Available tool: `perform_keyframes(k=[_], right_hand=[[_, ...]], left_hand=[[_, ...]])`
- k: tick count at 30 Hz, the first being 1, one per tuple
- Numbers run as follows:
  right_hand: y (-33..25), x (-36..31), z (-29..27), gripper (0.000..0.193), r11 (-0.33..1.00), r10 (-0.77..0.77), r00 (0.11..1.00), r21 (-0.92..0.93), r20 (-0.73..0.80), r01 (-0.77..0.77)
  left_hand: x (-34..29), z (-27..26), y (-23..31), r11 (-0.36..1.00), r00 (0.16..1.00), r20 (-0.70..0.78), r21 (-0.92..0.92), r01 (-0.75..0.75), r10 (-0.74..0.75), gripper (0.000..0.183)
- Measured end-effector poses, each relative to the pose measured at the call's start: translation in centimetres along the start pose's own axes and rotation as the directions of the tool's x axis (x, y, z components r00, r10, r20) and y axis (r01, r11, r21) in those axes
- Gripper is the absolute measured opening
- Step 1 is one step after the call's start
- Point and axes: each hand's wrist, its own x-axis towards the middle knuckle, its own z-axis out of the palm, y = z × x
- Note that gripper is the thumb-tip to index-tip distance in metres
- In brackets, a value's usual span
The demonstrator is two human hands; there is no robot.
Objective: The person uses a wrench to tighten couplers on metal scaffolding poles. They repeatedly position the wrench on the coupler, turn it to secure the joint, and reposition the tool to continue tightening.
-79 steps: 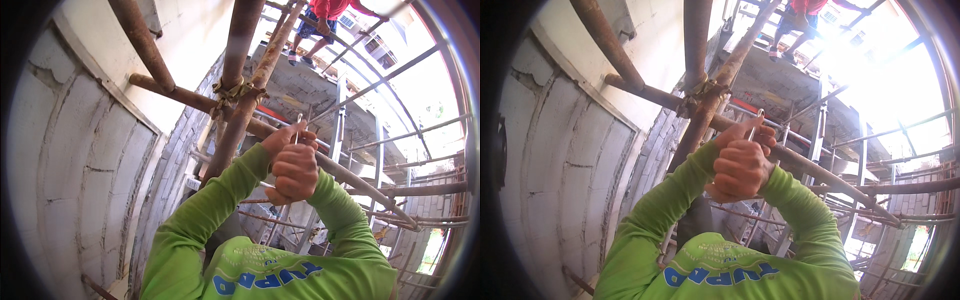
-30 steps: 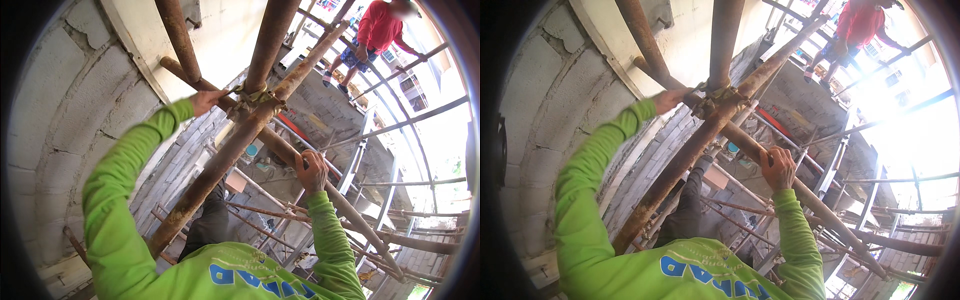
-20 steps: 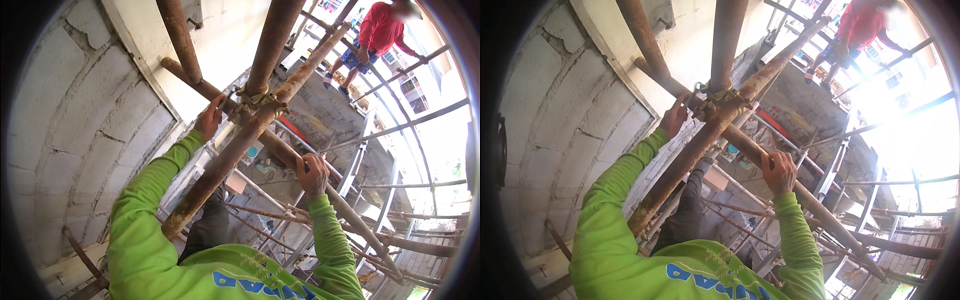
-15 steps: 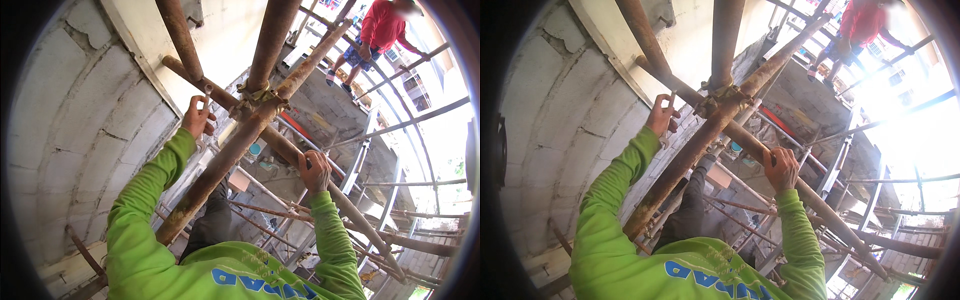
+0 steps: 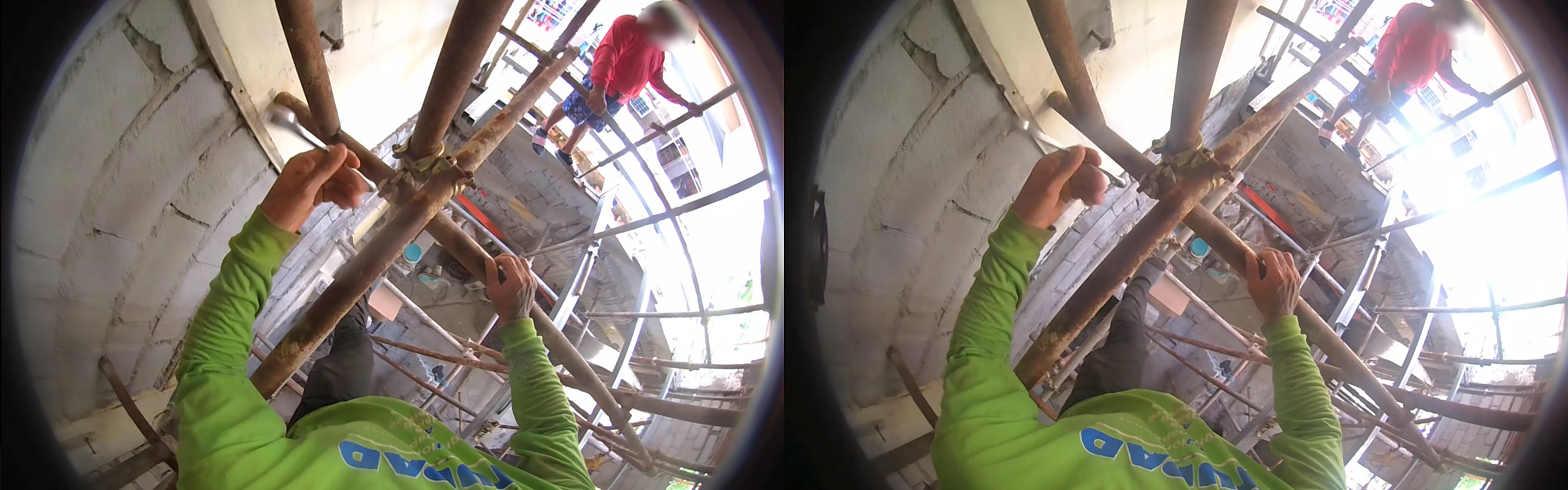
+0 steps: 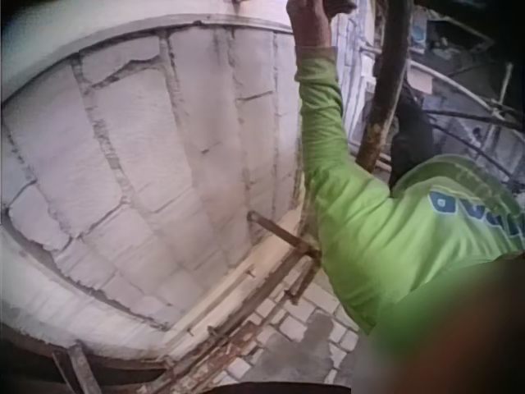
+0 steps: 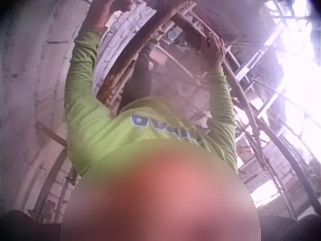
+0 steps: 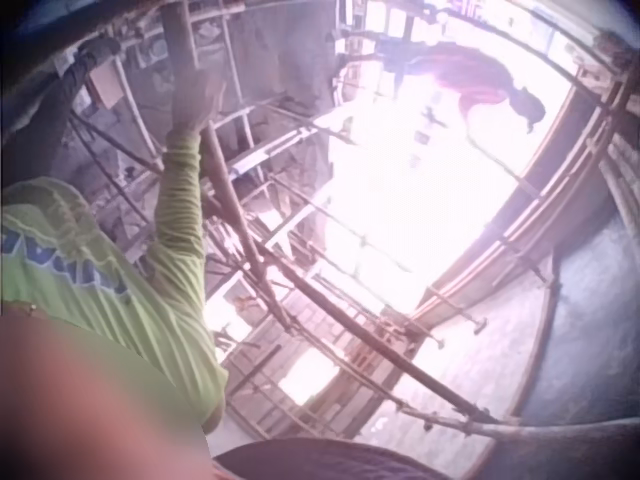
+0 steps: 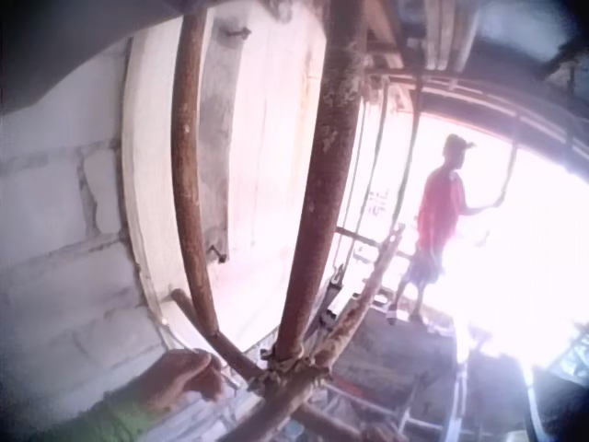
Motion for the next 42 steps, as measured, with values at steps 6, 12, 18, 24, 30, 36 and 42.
perform_keyframes(k=[6, 12, 18, 24, 30, 36, 42], right_hand=[[0.1, 0.0, 0.1, 0.019, 0.999, -0.031, 1.0, -0.028, 0.003, 0.031], [0.1, -0.1, 0.2, 0.017, 0.999, -0.03, 0.999, -0.031, 0.021, 0.031], [0.4, 0.0, 0.4, 0.016, 0.999, -0.022, 1.0, -0.039, 0.014, 0.022], [0.5, 0.1, 0.3, 0.016, 0.999, -0.02, 1.0, -0.031, 0.02, 0.02], [0.3, 0.3, 0.1, 0.016, 1.0, 0.007, 0.999, -0.01, 0.038, -0.007], [0.2, 0.3, 0.0, 0.016, 1.0, 0.017, 0.999, -0.009, 0.031, -0.017], [0.3, 0.3, 0.0, 0.016, 1.0, 0.007, 0.999, 0.001, 0.042, -0.007]], left_hand=[[6.5, -2.5, -1.7, 0.904, 0.969, -0.118, 0.4, -0.152, 0.215, 0.04], [17.4, -0.8, -1.7, 0.975, 0.968, -0.168, -0.148, 0.164, -0.189, 0.025], [26.5, -0.3, -6.7, 0.92, 0.915, -0.096, -0.054, 0.389, -0.392, 0.024], [28.7, 1.0, -11.2, 0.94, 0.94, -0.03, 0.029, 0.34, -0.339, 0.028], [28.6, 0.9, -12.0, 0.991, 0.992, 0.042, -0.058, 0.124, -0.122, 0.025], [27.3, 2.1, -10.8, 0.971, 0.968, -0.096, -0.087, 0.222, -0.23, 0.022], [27.1, 3.2, -8.9, 0.943, 0.951, 0.06, -0.122, 0.309, -0.304, 0.024]])
